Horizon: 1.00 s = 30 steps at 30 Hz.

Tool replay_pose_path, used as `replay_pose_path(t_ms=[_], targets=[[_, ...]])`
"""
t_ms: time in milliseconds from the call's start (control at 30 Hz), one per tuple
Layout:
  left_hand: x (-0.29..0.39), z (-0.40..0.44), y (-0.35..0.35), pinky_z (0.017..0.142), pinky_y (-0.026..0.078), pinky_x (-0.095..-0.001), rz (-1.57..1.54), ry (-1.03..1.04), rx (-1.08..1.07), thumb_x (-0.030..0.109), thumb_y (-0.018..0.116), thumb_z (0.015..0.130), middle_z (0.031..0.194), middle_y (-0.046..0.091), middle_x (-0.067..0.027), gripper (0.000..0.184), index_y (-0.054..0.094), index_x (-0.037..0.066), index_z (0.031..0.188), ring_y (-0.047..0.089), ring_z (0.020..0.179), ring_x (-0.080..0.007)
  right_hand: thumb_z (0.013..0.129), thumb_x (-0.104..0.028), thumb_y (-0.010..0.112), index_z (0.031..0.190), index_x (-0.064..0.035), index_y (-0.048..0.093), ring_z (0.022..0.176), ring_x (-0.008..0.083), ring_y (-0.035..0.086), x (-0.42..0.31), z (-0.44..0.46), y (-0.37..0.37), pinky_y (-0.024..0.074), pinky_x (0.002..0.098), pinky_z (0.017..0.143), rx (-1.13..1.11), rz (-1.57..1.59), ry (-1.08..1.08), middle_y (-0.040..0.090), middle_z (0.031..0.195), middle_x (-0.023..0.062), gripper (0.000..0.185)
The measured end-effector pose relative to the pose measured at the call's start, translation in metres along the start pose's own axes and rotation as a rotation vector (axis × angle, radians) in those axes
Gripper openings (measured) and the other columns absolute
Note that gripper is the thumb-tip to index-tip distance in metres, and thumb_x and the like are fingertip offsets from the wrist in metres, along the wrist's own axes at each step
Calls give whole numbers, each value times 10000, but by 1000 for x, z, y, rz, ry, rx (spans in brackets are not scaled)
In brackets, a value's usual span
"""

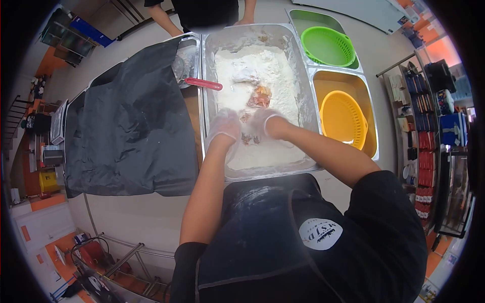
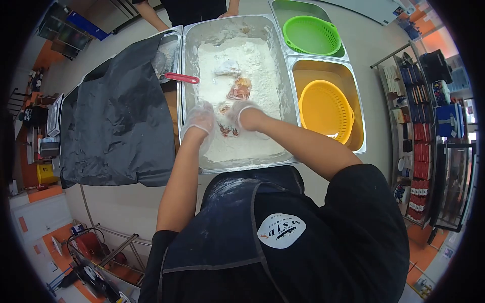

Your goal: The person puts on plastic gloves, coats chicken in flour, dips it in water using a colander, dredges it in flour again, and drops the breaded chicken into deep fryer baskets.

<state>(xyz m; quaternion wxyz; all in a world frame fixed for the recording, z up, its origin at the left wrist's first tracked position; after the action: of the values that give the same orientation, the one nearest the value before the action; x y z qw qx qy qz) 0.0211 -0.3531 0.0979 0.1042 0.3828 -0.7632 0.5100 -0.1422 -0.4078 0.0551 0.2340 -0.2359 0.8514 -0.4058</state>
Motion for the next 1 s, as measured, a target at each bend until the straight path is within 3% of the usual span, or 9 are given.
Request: replay_pose_path(t_ms=[33, 100, 200, 300, 400, 633, 733, 833, 1000], targets=[[1, -7, -2, 1038, 423, -432, 345, 186, -47, 189, 429, 936, 1299, 570, -249, 385, 624, -22, 1193, 540, 1235, -367, 780, -239, 698, 1284, -46, 529, 1078, 319, 630, -14, -13, -4, 532, 434, 842, 57, 78, 33, 610, 1159, 221, 565], [-9, -8, 9, 1029, 436, -432, 372, 185, -67, 156, 452, 912, 1304, 564, -240, 376, 629, -14, 1198, 552, 1221, -369, 686, -64, 762, 1319, -54, 498, 1149, 342, 599, -42, -27, -19, 537, 429, 863, 123, 171, 216, 544, 1266, 221, 685], [-29, -4, 25, 972, 450, -431, 311, 177, -66, 198, 446, 931, 1220, 600, -254, 352, 617, 4, 1170, 581, 1148, -391, 708, -73, 756, 1320, -64, 500, 1234, 338, 538, -63, -28, -30, 534, 429, 893, 102, 158, 363, 495, 1328, 201, 664], [-33, -8, 24, 942, 452, -431, 304, 217, -85, 228, 434, 949, 1193, 614, -267, 359, 599, 15, 1187, 590, 1123, -396, 689, -126, 790, 1308, -60, 516, 1292, 324, 483, -61, -25, -25, 535, 415, 892, 61, 67, 348, 438, 1378, 184, 680], [-41, -14, 28, 944, 448, -433, 316, 248, -107, 240, 424, 959, 1214, 605, -275, 390, 583, 4, 1226, 586, 1138, -395, 657, -193, 811, 1309, -48, 532, 1218, 344, 546, -39, -6, 13, 529, 421, 894, 116, -30, 193, 516, 1300, 215, 724], [-7, -40, 22, 1014, 417, -418, 87, 96, -276, 412, 269, 1035, 1257, 587, -289, 589, 600, -49, 1189, 556, 1197, -409, 811, -287, 759, 1179, 85, 570, 900, 253, 641, 1, -34, 2, 532, 352, 737, 109, 1109, 335, 647, 1059, 193, 556], [4, -38, 44, 1049, 401, -434, 51, 10, -5, 479, 193, 1034, 1282, 572, -299, 691, 604, -49, 1209, 526, 1242, -424, 847, -338, 727, 1140, 63, 600, 778, 237, 645, -3, -42, 15, 523, 390, 662, 269, 1198, 332, 679, 910, 160, 513], [15, -35, 36, 1077, 382, -454, 3, -123, -31, 492, 175, 1028, 1311, 547, -308, 716, 573, -52, 1267, 484, 1283, -435, 888, -279, 707, 1151, 22, 576, 719, 183, 604, -23, -58, 20, 507, 355, 615, 487, 1650, 266, 651, 888, 109, 420], [25, -42, 30, 1000, 422, -502, -136, -68, 117, 470, 238, 1023, 1238, 583, -316, 655, 586, -46, 1227, 549, 1192, -446, 937, -332, 662, 1175, 12, 563, 777, 156, 586, -39, -70, 6, 493, 318, 643, 599, 1723, 378, 633, 895, 89, 430]])
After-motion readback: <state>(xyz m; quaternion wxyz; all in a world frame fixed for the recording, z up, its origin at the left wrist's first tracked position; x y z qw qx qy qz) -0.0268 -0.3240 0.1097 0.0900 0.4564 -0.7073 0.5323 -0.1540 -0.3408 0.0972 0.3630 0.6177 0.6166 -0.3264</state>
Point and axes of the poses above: each hand's wrist, its own z-axis towards the middle knuckle, its own y-axis out of the palm, x = y × z, the point moved 1 cm from there along z, towards the middle knuckle
